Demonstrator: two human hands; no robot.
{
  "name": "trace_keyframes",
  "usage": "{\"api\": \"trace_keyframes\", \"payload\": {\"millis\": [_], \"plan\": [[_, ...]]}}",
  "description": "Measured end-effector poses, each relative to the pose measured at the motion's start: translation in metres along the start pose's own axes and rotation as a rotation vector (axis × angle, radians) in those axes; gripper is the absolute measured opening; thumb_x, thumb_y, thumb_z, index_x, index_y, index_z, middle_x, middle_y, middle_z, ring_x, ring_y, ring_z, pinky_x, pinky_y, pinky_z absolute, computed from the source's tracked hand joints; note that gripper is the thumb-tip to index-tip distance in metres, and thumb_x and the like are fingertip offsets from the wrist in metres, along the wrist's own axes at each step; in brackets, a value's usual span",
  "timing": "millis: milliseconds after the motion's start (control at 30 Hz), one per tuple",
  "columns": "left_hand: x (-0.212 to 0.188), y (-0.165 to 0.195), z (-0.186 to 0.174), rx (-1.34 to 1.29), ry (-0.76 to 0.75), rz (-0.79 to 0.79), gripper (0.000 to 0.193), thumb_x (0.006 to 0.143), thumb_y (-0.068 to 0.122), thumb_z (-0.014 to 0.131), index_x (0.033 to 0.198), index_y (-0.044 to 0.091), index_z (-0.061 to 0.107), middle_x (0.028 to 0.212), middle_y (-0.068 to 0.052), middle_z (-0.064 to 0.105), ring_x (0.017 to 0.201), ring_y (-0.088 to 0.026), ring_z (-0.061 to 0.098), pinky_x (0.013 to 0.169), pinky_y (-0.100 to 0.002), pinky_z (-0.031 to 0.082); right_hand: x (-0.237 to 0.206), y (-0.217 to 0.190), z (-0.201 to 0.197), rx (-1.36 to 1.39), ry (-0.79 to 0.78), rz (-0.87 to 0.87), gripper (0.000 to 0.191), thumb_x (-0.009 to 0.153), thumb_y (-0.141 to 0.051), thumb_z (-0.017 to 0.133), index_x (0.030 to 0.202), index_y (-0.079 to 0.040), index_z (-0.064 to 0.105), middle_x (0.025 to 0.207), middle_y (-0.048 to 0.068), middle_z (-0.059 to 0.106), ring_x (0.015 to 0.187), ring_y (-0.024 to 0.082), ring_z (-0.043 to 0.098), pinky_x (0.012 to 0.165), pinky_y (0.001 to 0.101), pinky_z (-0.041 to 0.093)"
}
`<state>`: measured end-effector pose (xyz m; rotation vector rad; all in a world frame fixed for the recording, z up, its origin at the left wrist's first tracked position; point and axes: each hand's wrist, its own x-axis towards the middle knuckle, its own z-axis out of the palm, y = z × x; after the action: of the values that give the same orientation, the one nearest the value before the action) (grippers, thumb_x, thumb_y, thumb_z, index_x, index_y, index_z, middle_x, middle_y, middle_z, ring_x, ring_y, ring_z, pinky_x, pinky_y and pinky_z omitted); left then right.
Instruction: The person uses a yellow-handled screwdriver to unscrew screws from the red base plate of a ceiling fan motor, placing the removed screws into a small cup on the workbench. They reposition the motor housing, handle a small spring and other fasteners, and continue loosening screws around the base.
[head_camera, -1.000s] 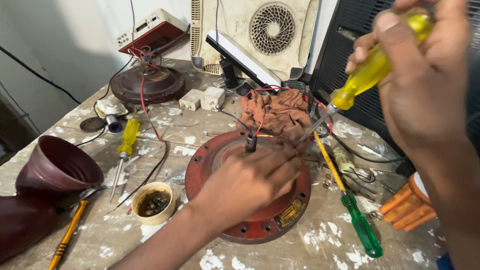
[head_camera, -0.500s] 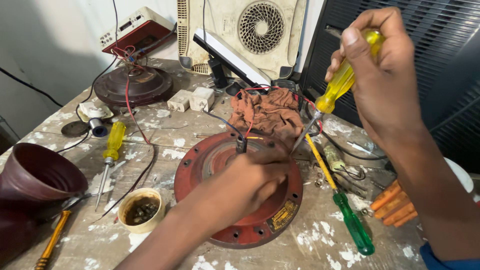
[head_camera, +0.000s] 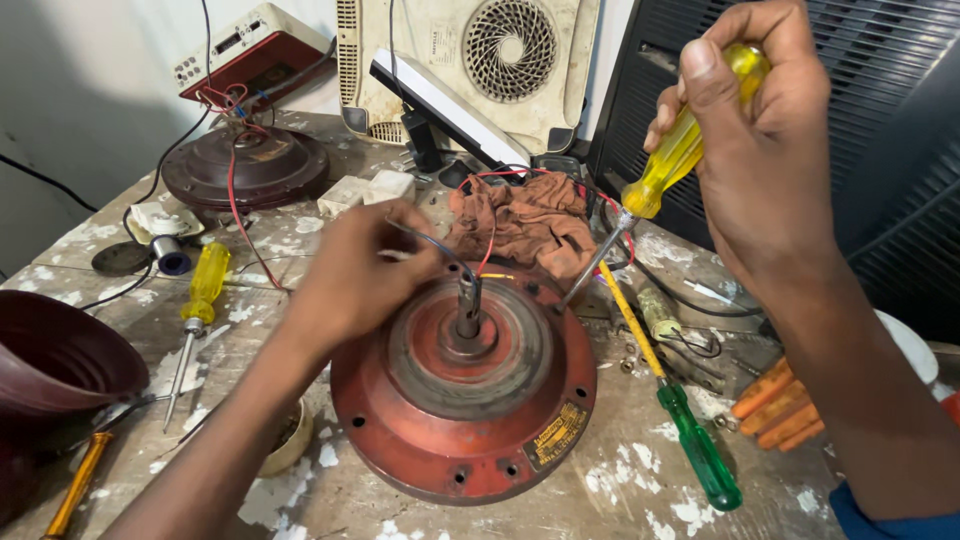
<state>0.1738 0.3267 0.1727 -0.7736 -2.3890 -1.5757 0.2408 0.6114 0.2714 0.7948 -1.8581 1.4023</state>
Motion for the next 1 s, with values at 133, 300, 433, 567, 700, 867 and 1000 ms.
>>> {"api": "trace_keyframes", "payload": {"millis": [133,300,433,567,700,867,1000], "plan": [[0.025,-0.011,0.028,-0.151,-0.286,0.336,0.023,0.086,0.006,0.066,0.107,0.002,0.074,0.097,-0.005,0.078,0.094,-0.012,0.072,0.087,-0.028,0.057,0.000,0.002,0.000,-0.018,0.013,0.007,0.015,0.122,-0.014,0.056,0.116,-0.006,0.044,0.098,0.003,0.052,0.083,0.009,0.060,0.078,0.0248,0.059],[0.049,-0.011,0.052,-0.028,-0.530,0.579,0.020,0.098,0.017,0.070,0.111,0.004,0.078,0.099,-0.005,0.082,0.101,-0.017,0.075,0.095,-0.033,0.051,0.000,0.004,-0.002,-0.017,0.007,-0.006,0.014,0.122,-0.013,0.055,0.116,-0.007,0.044,0.100,0.002,0.051,0.083,0.010,0.060,0.078,0.0251,0.059],[0.053,-0.010,0.056,-0.105,-0.627,0.537,0.022,0.096,0.020,0.069,0.107,0.004,0.078,0.103,-0.006,0.081,0.101,-0.018,0.075,0.093,-0.031,0.056,0.000,0.005,-0.003,0.011,-0.001,-0.012,0.014,0.121,-0.013,0.055,0.116,-0.008,0.043,0.100,0.002,0.051,0.083,0.010,0.061,0.078,0.0255,0.059],[0.052,-0.009,0.057,-0.069,-0.617,0.481,0.023,0.095,0.024,0.070,0.106,0.006,0.079,0.102,-0.006,0.081,0.099,-0.017,0.076,0.091,-0.031,0.056,0.000,0.006,-0.002,0.016,-0.013,-0.022,0.016,0.121,-0.014,0.056,0.116,-0.007,0.043,0.100,0.003,0.052,0.082,0.011,0.062,0.078,0.0261,0.060],[0.055,-0.009,0.059,0.013,-0.612,0.464,0.025,0.093,0.028,0.072,0.106,0.008,0.079,0.102,-0.007,0.081,0.097,-0.018,0.076,0.088,-0.031,0.056,0.000,0.006,-0.001,0.002,-0.017,-0.018,0.016,0.120,-0.015,0.057,0.117,-0.008,0.043,0.100,0.003,0.052,0.082,0.011,0.062,0.077,0.0260,0.060],[0.063,-0.012,0.067,0.005,-0.664,0.519,0.029,0.095,0.029,0.069,0.111,0.007,0.078,0.101,-0.008,0.080,0.094,-0.017,0.075,0.087,-0.031,0.055,0.000,0.005,0.004,-0.026,-0.019,-0.042,0.016,0.120,-0.012,0.057,0.119,-0.006,0.043,0.102,0.003,0.052,0.083,0.011,0.061,0.079,0.0258,0.060],[0.063,-0.012,0.068,-0.034,-0.714,0.487,0.030,0.098,0.031,0.065,0.111,0.006,0.077,0.098,-0.007,0.081,0.090,-0.016,0.074,0.084,-0.031,0.055,-0.003,0.003,0.016,-0.119,-0.009,-0.087,0.023,0.118,-0.007,0.061,0.129,-0.002,0.041,0.109,0.001,0.049,0.088,0.008,0.057,0.086,0.0260,0.062]]}}
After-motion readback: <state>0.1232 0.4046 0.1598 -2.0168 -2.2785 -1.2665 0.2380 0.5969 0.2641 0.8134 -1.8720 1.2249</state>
